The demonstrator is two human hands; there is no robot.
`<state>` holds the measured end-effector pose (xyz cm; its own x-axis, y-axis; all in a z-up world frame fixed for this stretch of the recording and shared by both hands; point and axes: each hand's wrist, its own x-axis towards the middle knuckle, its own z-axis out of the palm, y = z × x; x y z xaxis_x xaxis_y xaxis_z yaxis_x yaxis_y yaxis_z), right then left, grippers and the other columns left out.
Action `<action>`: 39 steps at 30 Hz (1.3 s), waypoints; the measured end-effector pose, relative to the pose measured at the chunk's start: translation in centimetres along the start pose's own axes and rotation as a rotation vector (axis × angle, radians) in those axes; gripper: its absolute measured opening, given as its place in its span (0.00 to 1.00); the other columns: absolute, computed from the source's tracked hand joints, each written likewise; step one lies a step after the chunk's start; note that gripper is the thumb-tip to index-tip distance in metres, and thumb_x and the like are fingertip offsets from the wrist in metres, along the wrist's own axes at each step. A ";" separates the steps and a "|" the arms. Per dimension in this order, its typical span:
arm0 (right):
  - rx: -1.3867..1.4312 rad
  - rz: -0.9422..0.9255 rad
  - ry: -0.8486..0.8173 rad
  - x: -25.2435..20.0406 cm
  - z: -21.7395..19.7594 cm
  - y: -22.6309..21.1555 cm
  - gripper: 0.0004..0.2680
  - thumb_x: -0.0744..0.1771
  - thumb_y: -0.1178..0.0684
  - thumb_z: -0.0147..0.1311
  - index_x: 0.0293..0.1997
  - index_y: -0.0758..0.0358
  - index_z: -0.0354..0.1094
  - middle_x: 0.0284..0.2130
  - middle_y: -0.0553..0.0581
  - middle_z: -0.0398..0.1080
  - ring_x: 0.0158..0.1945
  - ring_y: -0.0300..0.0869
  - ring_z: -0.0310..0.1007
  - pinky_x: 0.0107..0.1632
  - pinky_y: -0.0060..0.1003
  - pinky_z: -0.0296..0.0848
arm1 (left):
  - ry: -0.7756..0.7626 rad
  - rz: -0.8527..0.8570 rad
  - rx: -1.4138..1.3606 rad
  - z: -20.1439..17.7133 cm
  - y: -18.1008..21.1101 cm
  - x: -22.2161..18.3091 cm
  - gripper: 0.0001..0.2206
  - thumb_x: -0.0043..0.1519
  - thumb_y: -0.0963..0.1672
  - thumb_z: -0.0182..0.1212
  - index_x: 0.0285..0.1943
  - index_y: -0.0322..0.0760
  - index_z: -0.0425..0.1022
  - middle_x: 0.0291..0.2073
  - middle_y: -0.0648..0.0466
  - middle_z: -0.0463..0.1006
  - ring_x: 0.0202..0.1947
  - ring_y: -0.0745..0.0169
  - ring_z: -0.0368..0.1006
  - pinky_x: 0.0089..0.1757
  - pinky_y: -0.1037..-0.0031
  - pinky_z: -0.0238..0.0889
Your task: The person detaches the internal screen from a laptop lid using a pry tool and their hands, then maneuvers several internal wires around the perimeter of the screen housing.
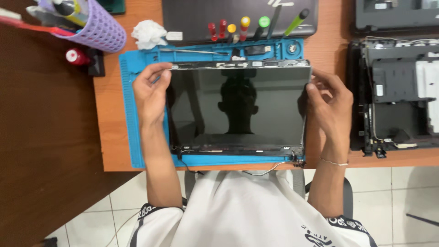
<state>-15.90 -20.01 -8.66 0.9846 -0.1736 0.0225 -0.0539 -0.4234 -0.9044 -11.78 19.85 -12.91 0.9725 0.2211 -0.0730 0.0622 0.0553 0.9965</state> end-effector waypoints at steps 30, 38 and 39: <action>0.436 0.215 -0.193 -3.3 -0.4 1.6 0.10 0.71 0.58 0.54 0.58 0.69 0.66 0.32 0.47 0.72 0.32 0.29 0.66 0.33 0.23 0.64 | 0.028 0.001 -0.154 0.0 -0.3 1.0 0.08 0.67 0.38 0.61 0.53 0.27 0.76 0.46 0.51 0.81 0.47 0.72 0.74 0.51 0.82 0.64; 0.492 0.220 -0.164 -4.4 -0.1 2.7 0.10 0.70 0.58 0.53 0.57 0.70 0.65 0.34 0.48 0.74 0.33 0.28 0.67 0.32 0.22 0.63 | 0.075 -0.113 -0.012 -0.3 0.5 -2.8 0.13 0.67 0.40 0.58 0.59 0.27 0.75 0.44 0.50 0.83 0.42 0.70 0.72 0.44 0.79 0.60; 0.483 0.225 -0.156 -4.5 0.0 2.7 0.11 0.70 0.57 0.53 0.57 0.69 0.65 0.35 0.49 0.75 0.33 0.28 0.68 0.32 0.22 0.63 | 0.070 -0.092 -0.008 -0.4 0.3 -3.2 0.13 0.67 0.40 0.57 0.60 0.27 0.74 0.46 0.50 0.83 0.46 0.70 0.77 0.50 0.80 0.67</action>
<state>-20.52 -20.41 -11.24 0.9725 -0.0632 -0.2240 -0.2195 0.0715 -0.9730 -14.96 19.56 -12.39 0.9446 0.2825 -0.1669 0.1482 0.0864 0.9852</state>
